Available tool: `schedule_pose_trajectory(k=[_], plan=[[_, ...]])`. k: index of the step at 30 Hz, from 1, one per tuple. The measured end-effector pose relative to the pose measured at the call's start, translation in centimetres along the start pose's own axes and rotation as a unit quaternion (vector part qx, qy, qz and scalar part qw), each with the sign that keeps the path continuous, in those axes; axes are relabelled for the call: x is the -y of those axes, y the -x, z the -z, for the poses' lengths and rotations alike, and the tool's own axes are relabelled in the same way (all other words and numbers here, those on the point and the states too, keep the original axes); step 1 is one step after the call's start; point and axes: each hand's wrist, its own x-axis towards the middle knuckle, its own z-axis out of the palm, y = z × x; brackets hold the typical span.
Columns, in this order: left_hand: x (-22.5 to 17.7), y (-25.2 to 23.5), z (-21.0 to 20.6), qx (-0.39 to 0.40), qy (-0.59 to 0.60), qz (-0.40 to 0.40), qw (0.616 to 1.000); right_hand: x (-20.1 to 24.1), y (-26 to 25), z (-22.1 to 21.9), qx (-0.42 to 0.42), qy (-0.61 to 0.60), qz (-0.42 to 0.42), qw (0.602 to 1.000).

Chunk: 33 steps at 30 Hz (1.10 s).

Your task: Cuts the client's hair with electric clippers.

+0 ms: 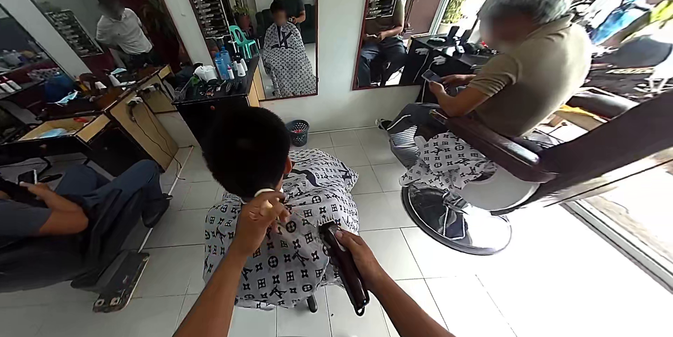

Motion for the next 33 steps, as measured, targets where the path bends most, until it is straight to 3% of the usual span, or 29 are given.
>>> schedule_pose_trajectory(k=[3,6,7,9,10,13,16,19,22,24,26,29,31,33], plan=[[0.5,-1.1,-1.7,0.016,-0.029,0.083,0.996,-0.8,1.2,1.8,-0.017,-0.022,-0.028,0.999],[1.7,-1.6,-3.1,-0.069,-0.110,-0.075,0.989,-1.2,1.9,3.8,-0.014,-0.013,-0.036,0.999],[1.7,-2.1,-3.4,-0.086,-0.075,-0.063,0.991,-1.0,2.1,4.2,-0.015,-0.010,-0.035,0.999],[1.0,-2.4,-3.7,-0.047,0.000,0.056,0.997,-0.9,2.7,4.4,-0.027,-0.014,-0.037,0.999],[0.9,-2.2,-3.9,-0.031,0.004,0.067,0.997,-0.7,2.8,4.3,-0.034,-0.020,-0.037,0.999],[1.4,-2.3,-4.0,-0.081,-0.059,-0.038,0.994,-0.6,2.7,4.0,-0.044,-0.030,-0.018,0.998],[0.9,-2.7,-3.1,-0.041,-0.021,0.049,0.998,-0.3,3.1,2.0,-0.060,-0.039,-0.018,0.997],[2.0,-2.3,-2.9,-0.068,-0.054,-0.034,0.996,0.4,3.2,0.6,-0.043,-0.021,-0.013,0.999],[1.4,-1.4,-3.0,-0.063,0.008,0.073,0.995,0.1,2.6,-0.4,-0.042,-0.013,-0.005,0.999],[0.4,0.2,-2.6,-0.070,-0.031,0.019,0.997,0.3,2.1,-1.0,-0.045,-0.022,-0.015,0.999],[-0.9,1.4,-1.1,-0.105,-0.139,-0.120,0.977,1.5,1.2,-1.7,-0.035,-0.019,-0.017,0.999],[-2.8,1.7,2.7,-0.196,-0.288,-0.255,0.902,3.2,-1.5,-2.8,-0.001,0.027,-0.012,1.000],[-3.9,1.0,4.8,-0.260,-0.342,-0.252,0.867,4.2,-3.6,-4.3,0.022,0.055,-0.018,0.998],[-4.7,0.1,5.8,-0.304,-0.361,-0.180,0.863,4.1,-5.3,-5.5,0.058,0.081,-0.022,0.995]])
